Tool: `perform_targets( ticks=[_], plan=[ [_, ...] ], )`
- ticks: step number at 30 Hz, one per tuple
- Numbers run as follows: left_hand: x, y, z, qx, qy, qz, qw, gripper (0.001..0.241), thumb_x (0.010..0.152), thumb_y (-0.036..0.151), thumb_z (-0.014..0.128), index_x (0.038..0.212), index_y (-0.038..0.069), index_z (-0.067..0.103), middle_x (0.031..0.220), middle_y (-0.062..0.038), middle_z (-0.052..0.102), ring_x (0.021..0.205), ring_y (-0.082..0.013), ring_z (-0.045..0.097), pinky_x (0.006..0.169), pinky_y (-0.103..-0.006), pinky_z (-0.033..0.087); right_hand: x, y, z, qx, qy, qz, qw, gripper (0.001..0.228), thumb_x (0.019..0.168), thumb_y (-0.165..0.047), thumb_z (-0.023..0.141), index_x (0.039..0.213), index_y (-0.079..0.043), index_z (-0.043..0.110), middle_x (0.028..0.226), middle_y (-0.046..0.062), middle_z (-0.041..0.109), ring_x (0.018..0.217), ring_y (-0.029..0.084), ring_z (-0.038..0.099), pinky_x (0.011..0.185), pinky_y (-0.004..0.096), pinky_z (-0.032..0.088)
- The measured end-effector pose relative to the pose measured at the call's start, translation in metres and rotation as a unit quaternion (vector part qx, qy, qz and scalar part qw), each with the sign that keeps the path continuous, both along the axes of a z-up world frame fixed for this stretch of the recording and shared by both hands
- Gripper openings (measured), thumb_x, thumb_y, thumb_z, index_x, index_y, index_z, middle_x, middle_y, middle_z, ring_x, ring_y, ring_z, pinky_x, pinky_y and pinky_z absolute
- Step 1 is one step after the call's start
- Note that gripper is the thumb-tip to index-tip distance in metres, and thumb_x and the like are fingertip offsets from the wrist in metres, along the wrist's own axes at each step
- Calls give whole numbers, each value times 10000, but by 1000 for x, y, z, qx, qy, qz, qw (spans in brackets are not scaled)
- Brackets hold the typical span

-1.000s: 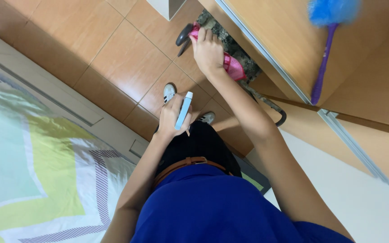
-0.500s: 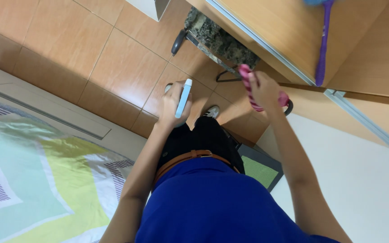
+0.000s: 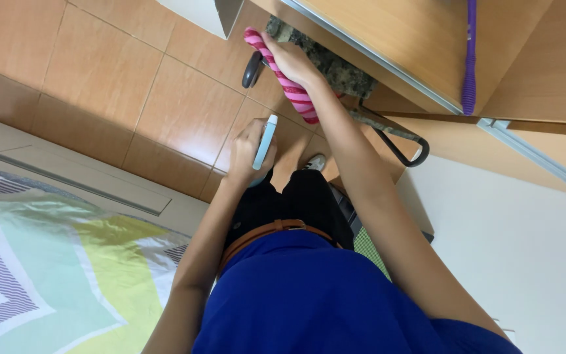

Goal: The person cleans various surfaces in a bedroom using a spray bottle and a cloth. They wipe a wooden cabinet, a small marble-topped table, a black mesh side table, and the white headboard of a bed.

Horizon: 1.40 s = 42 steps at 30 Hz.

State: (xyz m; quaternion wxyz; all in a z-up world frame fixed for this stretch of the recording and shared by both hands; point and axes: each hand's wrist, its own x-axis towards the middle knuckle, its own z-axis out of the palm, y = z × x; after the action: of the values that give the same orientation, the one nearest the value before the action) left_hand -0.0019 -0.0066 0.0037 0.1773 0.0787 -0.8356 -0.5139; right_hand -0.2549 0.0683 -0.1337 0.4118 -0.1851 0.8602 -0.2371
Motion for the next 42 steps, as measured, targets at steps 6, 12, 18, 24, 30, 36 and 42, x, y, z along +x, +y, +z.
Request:
perform_targets(
  ticks=[6,12,18,24,30,36,42],
  plan=[
    [1,-2,-2,11,-7,3,1000,252,885,-5,636,1135,-10,610,987,-230,680,846,-423,683,741,-467,566,43,72,112,-78,-47,37,995,773,987,-722,394,1487,-155,556,991,233,630,801,237,577,671,377,496],
    [11,-1,-9,-41,-40,18,998,327,788,42,670,1109,13,612,931,-202,679,805,-430,671,668,-488,535,51,191,122,-60,202,125,969,582,951,-432,742,1405,-91,613,1124,202,742,961,356,732,820,459,576],
    [24,4,-28,-19,-41,-3,999,375,799,30,635,1172,11,606,1011,-200,673,865,-430,664,726,-496,549,41,137,92,-50,192,144,970,431,947,-243,730,1291,1,636,1100,223,734,957,352,730,843,442,592],
    [24,8,-32,-30,-22,10,999,415,766,35,632,1177,-6,588,1045,-215,671,871,-430,662,737,-487,545,34,37,37,-132,244,143,950,338,1048,-226,660,1235,53,622,1081,192,744,893,265,759,804,357,637],
    [17,16,-26,-26,-29,-17,999,434,762,37,624,1192,-10,588,1017,-212,663,873,-429,664,770,-485,536,43,15,48,-130,400,142,896,424,921,-265,784,1150,55,625,932,197,741,786,312,732,686,384,613],
    [23,18,-13,-41,-29,-19,999,477,752,44,631,1226,-2,598,1033,-219,672,872,-430,665,800,-496,543,67,116,30,-123,436,100,886,365,1004,-263,740,1240,-6,632,982,140,726,744,246,712,681,394,600],
    [36,10,-24,-33,-48,-1,998,398,775,60,653,1165,4,591,1043,-219,670,891,-458,648,766,-506,550,92,234,2,-29,617,-2,787,237,1048,-231,752,1252,-136,677,932,42,675,851,215,631,808,374,447]
  ],
)
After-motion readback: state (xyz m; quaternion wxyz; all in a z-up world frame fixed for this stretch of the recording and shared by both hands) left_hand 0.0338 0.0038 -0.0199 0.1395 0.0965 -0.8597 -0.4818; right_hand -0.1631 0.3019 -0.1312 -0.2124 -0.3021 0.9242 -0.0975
